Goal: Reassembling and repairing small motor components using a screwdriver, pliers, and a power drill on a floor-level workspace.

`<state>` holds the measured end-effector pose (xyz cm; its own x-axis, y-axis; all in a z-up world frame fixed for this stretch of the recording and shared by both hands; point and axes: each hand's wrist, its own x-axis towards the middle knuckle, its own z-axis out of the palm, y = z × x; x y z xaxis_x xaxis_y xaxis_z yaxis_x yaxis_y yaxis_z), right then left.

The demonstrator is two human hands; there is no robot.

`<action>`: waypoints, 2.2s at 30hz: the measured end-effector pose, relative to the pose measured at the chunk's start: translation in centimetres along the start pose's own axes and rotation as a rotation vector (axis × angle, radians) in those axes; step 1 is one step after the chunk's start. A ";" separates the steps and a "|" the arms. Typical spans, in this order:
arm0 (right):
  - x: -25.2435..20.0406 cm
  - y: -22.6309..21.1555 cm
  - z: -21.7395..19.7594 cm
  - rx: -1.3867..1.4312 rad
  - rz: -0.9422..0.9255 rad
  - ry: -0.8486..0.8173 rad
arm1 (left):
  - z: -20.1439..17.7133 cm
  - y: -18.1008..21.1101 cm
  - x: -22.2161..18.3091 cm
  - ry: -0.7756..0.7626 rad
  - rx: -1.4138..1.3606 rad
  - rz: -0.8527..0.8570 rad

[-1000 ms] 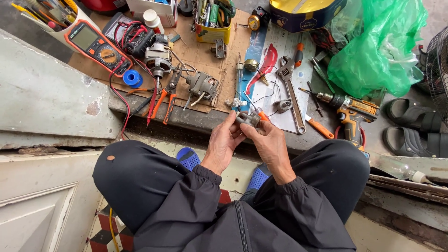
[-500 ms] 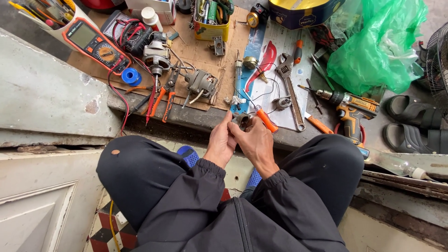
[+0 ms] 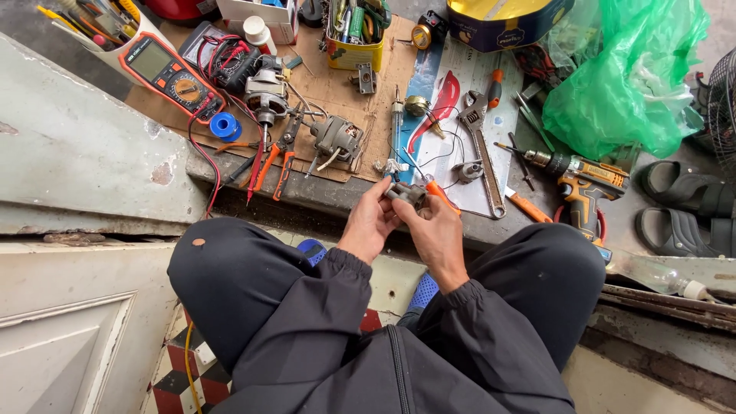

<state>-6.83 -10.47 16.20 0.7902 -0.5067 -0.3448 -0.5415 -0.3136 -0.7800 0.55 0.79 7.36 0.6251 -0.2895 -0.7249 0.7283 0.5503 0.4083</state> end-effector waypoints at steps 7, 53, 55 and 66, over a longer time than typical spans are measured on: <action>-0.6 0.1 -2.2 0.623 0.063 -0.245 | 1.6 3.7 -9.2 -0.238 0.092 0.067; -1.0 -0.8 -1.2 0.354 0.004 -0.081 | 1.1 0.8 -7.4 -0.118 0.237 0.224; -0.4 0.7 -0.5 0.111 -0.040 -0.054 | 1.0 0.8 -6.8 -0.070 0.186 0.227; -0.9 -0.1 0.5 -0.220 -0.293 0.122 | -1.6 -1.4 -1.3 -0.049 -0.015 0.114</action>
<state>-7.33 -9.61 16.34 0.8878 -0.4577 -0.0490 -0.3570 -0.6174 -0.7010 -1.73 1.63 6.89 0.7168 -0.2626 -0.6459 0.6479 0.5931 0.4779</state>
